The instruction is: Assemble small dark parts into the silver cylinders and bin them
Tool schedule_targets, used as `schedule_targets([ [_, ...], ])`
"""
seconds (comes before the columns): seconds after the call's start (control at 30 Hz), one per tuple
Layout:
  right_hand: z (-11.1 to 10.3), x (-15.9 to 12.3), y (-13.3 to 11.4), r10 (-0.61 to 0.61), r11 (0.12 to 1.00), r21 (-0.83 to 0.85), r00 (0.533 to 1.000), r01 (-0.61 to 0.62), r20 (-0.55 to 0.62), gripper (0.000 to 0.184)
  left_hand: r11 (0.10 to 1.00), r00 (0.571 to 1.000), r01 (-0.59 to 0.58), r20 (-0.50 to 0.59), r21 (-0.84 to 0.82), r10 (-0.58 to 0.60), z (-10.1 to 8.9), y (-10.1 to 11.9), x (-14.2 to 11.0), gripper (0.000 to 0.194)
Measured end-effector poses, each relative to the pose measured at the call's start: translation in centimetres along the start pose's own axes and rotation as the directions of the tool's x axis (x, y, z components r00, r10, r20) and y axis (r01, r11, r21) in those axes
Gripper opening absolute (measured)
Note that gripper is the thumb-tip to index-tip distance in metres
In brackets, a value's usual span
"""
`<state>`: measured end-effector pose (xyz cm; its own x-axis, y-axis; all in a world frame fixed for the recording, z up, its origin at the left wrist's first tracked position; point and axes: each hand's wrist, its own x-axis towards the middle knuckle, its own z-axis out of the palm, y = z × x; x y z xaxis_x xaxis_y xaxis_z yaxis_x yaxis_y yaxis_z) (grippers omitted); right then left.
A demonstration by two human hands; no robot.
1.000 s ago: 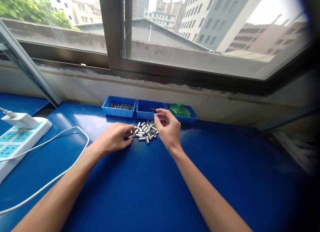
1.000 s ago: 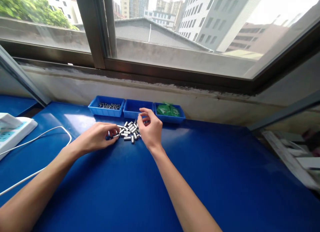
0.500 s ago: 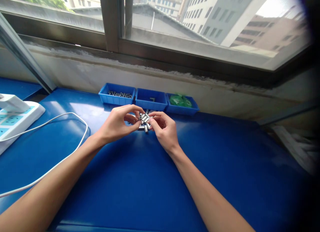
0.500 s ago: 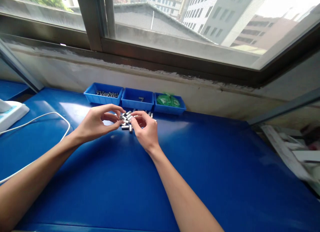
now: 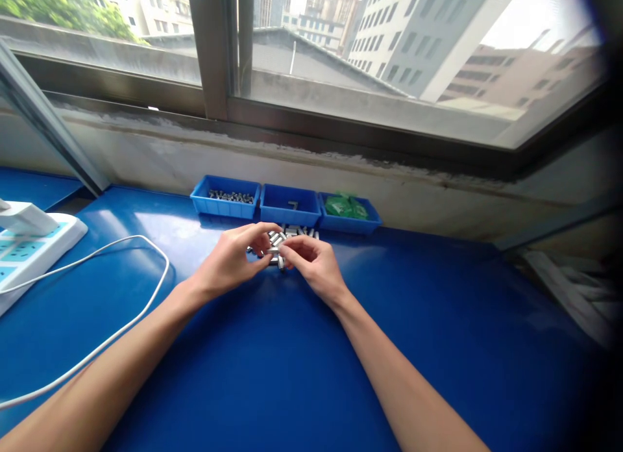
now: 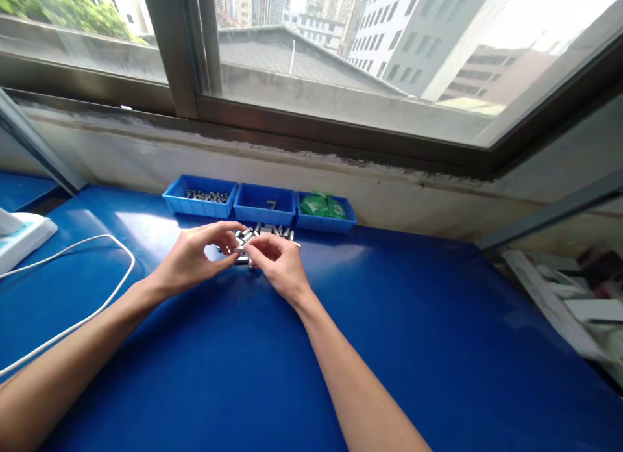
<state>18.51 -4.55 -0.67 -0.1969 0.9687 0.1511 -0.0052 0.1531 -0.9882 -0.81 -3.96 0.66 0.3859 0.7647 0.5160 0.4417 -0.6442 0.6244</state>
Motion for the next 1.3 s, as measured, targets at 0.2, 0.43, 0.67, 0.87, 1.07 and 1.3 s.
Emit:
schedule_targets([
  [0.2,-0.1,0.1,0.1,0.076,0.994,0.071,0.997,-0.079,0.033,0.029,0.996,0.999,-0.048,-0.017,0.077,0.050,0.2,-0.1,-0.1,0.033],
  [0.43,-0.5,0.7,-0.3,0.085,0.994,0.070,0.993,-0.079,-0.082,0.028,0.991,0.999,-0.045,-0.016,0.125,0.047,-0.2,-0.4,-0.1,0.028],
  [0.67,-2.0,5.2,-0.6,-0.042,0.999,-0.019,0.937,0.038,-0.346,0.033,0.935,0.958,-0.131,0.285,0.329,0.034,-1.6,-1.3,-0.2,0.015],
  [0.87,-2.4,8.2,-0.4,-0.133,0.987,-0.139,0.919,0.087,-0.372,0.034,0.923,0.936,-0.177,0.349,0.342,0.050,-1.4,-1.4,-0.3,0.012],
  [1.07,-1.0,4.2,-1.0,-0.092,0.996,-0.044,0.936,0.082,-0.341,0.018,0.939,0.926,-0.139,0.376,0.316,0.010,-1.4,-1.7,-0.2,0.014],
  [1.3,-0.3,0.3,-0.3,-0.113,0.989,-0.126,0.953,0.080,-0.281,0.014,0.930,0.932,-0.146,0.363,0.337,0.014,-0.8,-1.2,-0.4,0.015],
])
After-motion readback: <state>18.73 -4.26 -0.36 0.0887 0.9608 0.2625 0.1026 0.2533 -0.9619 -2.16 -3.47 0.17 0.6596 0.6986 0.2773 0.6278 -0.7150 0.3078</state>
